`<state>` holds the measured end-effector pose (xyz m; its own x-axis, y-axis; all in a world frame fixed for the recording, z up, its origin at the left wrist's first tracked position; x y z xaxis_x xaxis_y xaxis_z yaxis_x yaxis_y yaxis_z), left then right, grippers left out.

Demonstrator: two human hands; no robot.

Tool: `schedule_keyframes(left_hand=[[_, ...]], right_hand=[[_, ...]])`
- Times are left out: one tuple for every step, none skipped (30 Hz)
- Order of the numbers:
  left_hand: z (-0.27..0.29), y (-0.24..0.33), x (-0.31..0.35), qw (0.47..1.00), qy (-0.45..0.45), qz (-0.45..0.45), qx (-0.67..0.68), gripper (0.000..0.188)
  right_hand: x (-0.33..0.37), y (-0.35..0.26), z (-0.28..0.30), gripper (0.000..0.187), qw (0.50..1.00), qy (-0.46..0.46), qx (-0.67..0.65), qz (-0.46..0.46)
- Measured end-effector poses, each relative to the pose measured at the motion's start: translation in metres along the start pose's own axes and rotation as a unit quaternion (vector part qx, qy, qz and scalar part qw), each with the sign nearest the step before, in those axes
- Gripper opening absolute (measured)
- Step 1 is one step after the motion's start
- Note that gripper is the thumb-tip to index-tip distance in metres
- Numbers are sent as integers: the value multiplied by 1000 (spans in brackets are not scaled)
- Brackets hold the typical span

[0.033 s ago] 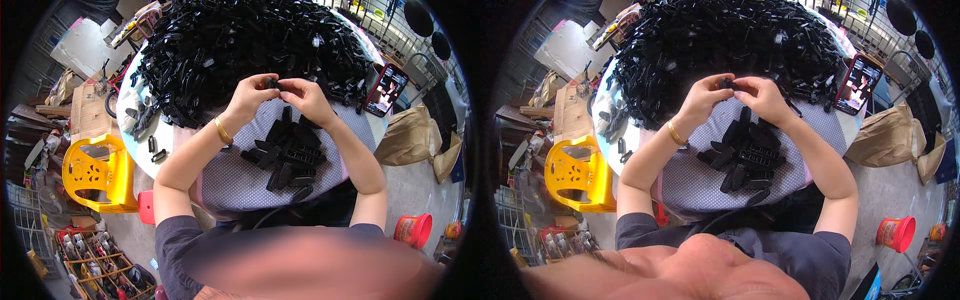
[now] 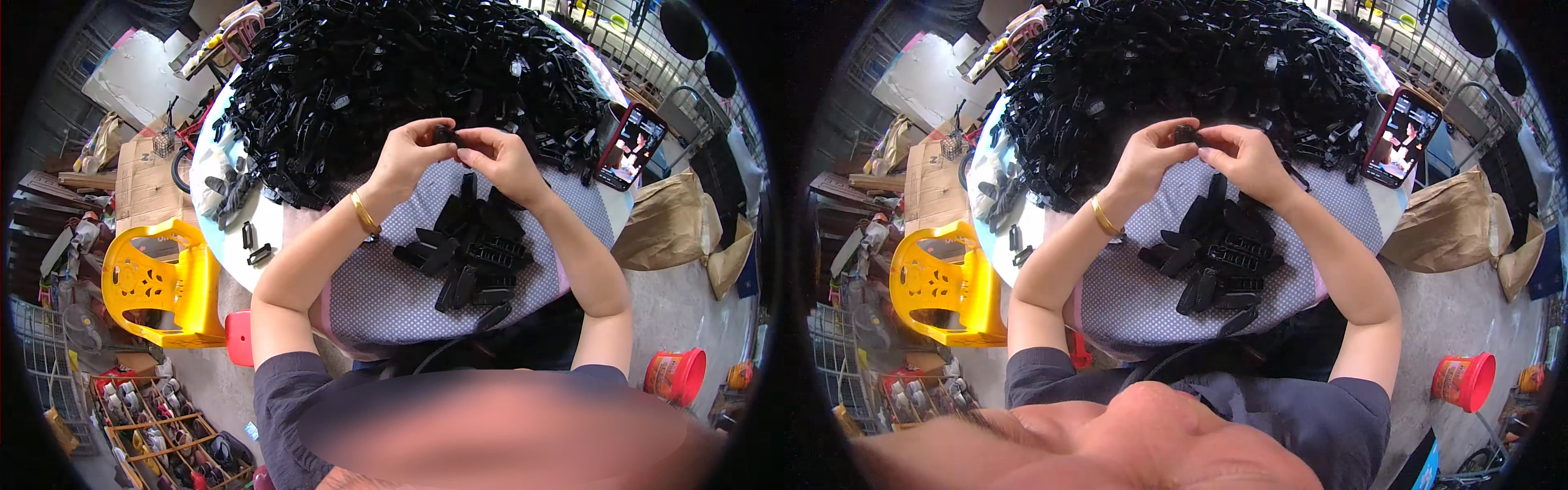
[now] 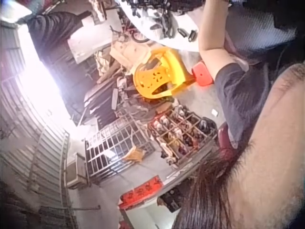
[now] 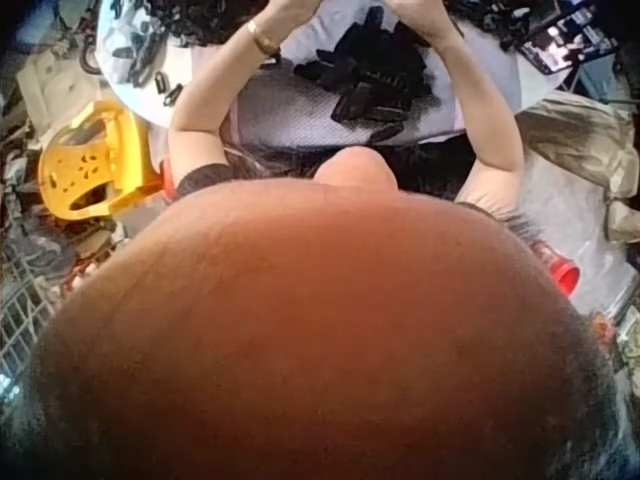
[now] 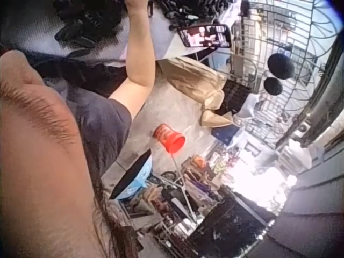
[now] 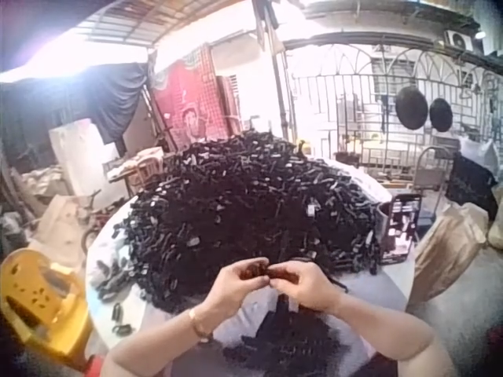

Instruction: Inspecting and sorting small black plastic components at a workstation.

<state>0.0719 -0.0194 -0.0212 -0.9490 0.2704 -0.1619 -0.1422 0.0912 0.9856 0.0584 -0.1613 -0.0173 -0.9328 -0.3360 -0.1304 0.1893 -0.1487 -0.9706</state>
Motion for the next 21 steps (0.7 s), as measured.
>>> schedule_keyframes(left_hand=[[0,2,-1,1000,1,-16,-4,40],[1,4,-2,999,3,-32,-9,37],[1,4,-1,999,2,-32,-8,37],[0,4,0,999,-15,-34,5,37],[-2,5,1,999,-33,-37,18,37],[-2,5,1,999,-34,-36,19,37],[-2,7,1,998,-43,-44,19,36],[-2,9,2,997,-52,-51,19,35],[-1,12,3,997,-51,-51,18,35],[-1,20,3,993,-49,-65,-86,34],[-1,25,3,977,-46,-79,-190,34],[-1,23,4,978,-47,-79,-190,34],[-1,27,4,956,-40,-126,-263,35],[-2,32,5,926,-32,-173,-334,36],[-3,32,7,926,-32,-173,-334,36],[-6,35,10,919,-23,-178,-352,36],[-7,37,11,911,-14,-182,-370,36],[-8,36,11,911,-14,-183,-369,36],[-7,32,10,936,-15,-173,-305,36],[-6,29,10,957,-16,-162,-239,36],[-6,28,10,957,-16,-162,-239,36]], right_hand=[[1,-2,0,31,1000,0,0,0],[3,-5,1,30,1000,14,-6,11],[3,-6,3,30,999,28,-12,21],[3,-5,3,30,999,28,-12,21],[3,-5,4,30,999,27,-1,29],[3,-4,4,29,999,26,10,37],[4,-6,4,29,999,25,9,37],[6,-10,4,29,998,29,31,41],[7,-12,3,28,997,32,53,45],[7,-12,4,28,997,33,53,44],[6,-11,4,28,999,23,17,30],[5,-9,4,27,1000,14,-18,15],[5,-8,4,27,1000,14,-18,15],[4,-7,4,26,1000,19,-10,22],[4,-6,5,25,999,25,-1,28],[4,-4,5,25,999,25,-1,28],[5,-4,6,24,999,33,8,31],[5,-4,7,23,998,42,17,34],[5,-5,6,23,998,42,17,34],[6,-9,7,23,995,66,35,60],[8,-13,9,22,991,91,53,85]])
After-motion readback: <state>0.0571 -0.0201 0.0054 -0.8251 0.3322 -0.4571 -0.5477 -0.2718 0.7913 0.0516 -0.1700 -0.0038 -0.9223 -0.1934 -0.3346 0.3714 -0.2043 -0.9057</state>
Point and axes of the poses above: each hand's wrist, its own x-axis away from the middle knuckle, its own z-axis out of the back of the hand, y = z × x, the point moved 6 cm from there along -x, towards the middle knuckle, and after that the axes turned 7 degrees about -z, right-handed, at the moved point
